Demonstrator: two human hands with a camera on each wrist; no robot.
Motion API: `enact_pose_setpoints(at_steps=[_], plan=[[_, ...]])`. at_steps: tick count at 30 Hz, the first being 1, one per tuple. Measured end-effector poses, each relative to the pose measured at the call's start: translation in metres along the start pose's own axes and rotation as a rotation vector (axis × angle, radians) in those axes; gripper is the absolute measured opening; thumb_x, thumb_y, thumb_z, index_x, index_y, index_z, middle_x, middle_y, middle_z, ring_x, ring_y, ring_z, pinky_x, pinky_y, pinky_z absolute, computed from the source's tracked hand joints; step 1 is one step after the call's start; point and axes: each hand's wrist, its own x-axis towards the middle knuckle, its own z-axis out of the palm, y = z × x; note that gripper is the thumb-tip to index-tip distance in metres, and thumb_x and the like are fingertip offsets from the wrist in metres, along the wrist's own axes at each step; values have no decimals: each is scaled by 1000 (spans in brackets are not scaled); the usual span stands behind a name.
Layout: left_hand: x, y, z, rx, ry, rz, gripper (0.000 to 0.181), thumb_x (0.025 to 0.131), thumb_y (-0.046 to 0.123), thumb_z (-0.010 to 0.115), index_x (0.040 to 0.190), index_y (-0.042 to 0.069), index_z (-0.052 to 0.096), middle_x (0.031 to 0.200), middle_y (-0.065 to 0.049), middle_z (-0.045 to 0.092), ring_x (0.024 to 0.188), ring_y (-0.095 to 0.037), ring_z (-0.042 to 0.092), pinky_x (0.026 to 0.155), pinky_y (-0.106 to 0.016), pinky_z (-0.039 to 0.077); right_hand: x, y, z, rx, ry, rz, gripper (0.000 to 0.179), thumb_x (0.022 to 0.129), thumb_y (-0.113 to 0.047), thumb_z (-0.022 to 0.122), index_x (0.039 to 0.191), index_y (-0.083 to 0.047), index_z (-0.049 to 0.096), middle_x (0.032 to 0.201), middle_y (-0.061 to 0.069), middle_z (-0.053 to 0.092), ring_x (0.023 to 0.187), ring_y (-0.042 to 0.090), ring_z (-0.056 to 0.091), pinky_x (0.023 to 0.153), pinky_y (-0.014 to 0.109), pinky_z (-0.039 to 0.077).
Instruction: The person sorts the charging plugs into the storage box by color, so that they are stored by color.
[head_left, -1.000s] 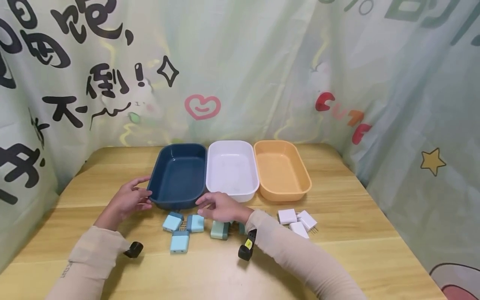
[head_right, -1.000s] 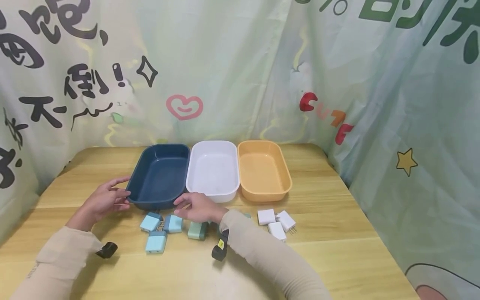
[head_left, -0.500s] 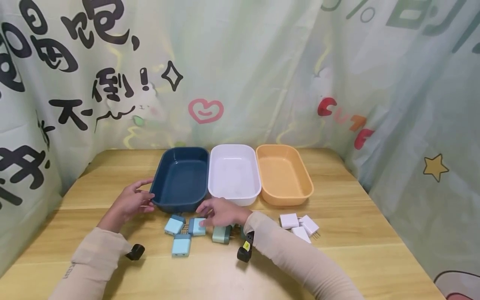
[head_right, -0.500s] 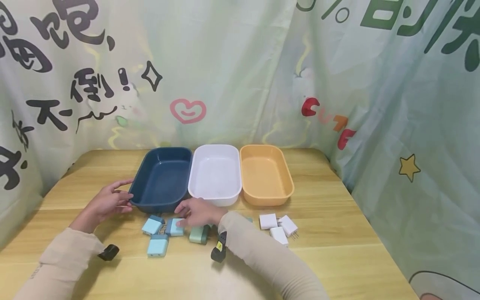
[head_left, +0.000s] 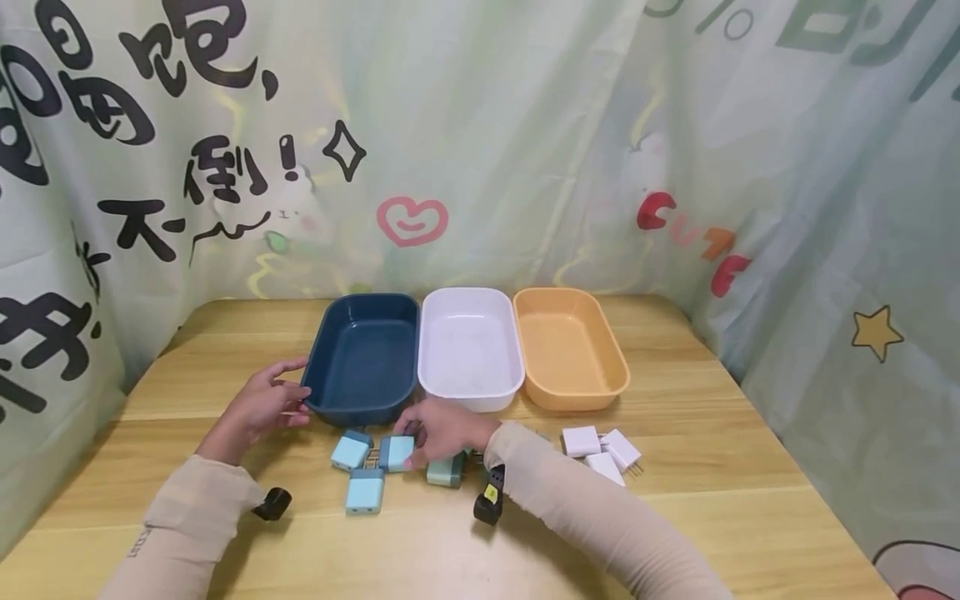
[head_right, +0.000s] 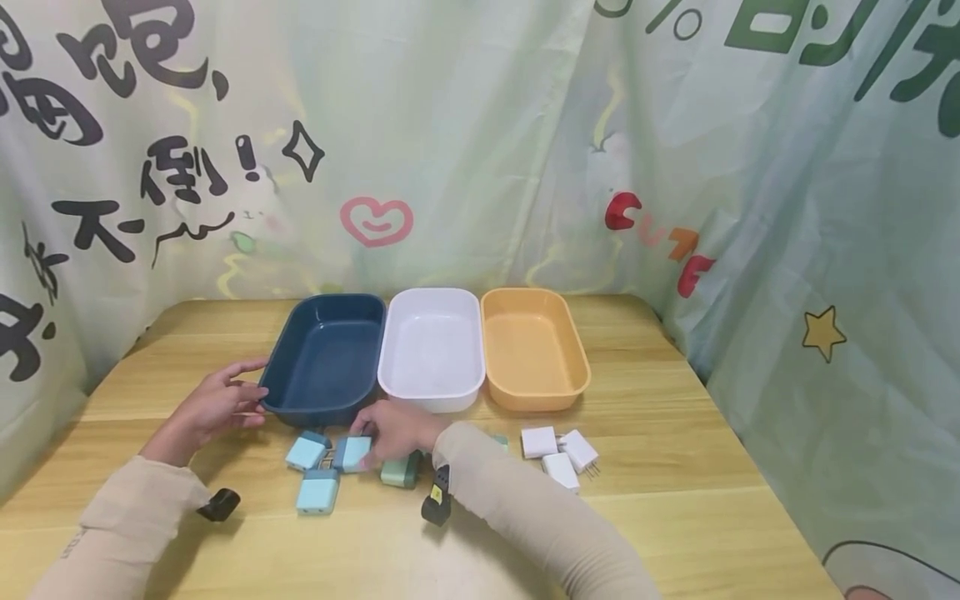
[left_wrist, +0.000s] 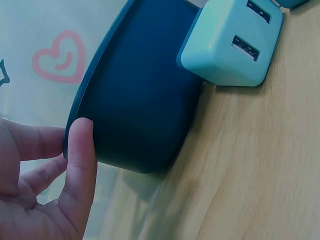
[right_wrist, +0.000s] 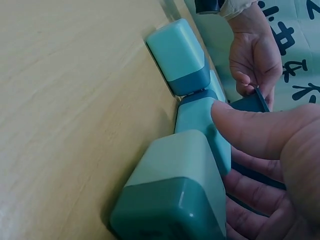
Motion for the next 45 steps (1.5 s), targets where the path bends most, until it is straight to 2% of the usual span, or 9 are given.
enact_pose_setpoints(at_steps=[5,10,17,22,26,32,36,39,45], plan=[[-6,-2,0,1,2,-18,62,100,4,46,155,9,18,106,-17,44,79,-21,56,70,-34,59,2,-2,3,-88,-5,-9,48,74,-21,86,114,-6,66,97,-3,67,75,3,58,71,15,48],[-10,-4,0,-4,13,-28,61,101,5,45,156,11,18,107,-17,43,79,-20,57,70,-34,59,3,-4,6,-122,-5,-15,51,73,-23,87,116,-6,64,99,-2,66,78,4,57,73,15,47],[-3,-2,5,-22,2,3,61,101,5,47,155,10,20,100,-16,47,76,-20,57,70,-34,59,-3,-1,5,-140,22,-16,52,73,-23,87,116,-6,65,99,-3,66,82,5,57,75,16,48],[1,-1,9,-40,12,-3,60,100,4,46,155,10,22,100,-16,46,73,-19,57,69,-33,59,-6,2,5,-176,54,-27,54,73,-27,87,118,-6,65,104,-1,67,91,6,58,81,18,48],[2,0,11,-40,19,-11,59,100,3,46,154,9,23,100,-16,46,72,-18,57,68,-33,59,-6,4,7,-182,62,-29,53,73,-27,87,117,-6,65,102,-1,66,91,6,58,81,18,48],[2,-1,10,-55,29,-26,59,100,3,45,155,11,23,104,-17,44,72,-18,57,68,-32,59,-5,5,7,-161,70,-43,47,75,-24,85,114,-6,67,95,-4,66,82,5,56,73,16,48],[4,0,8,-52,38,-23,59,100,3,45,155,12,23,104,-18,44,72,-19,57,68,-32,59,-3,6,5,-166,85,-61,46,74,-24,85,113,-6,68,97,-2,68,85,6,58,75,18,48],[3,0,7,-46,41,-21,59,100,3,45,155,12,23,103,-18,44,73,-19,58,68,-33,59,-3,7,3,-167,89,-76,46,75,-24,85,113,-5,68,100,0,68,88,8,59,77,18,48],[-3,1,6,-49,45,-16,60,100,3,45,155,12,22,104,-18,43,72,-19,57,68,-32,59,-2,5,2,-114,79,-78,46,76,-22,84,115,-5,67,98,-3,66,83,10,59,74,18,48]])
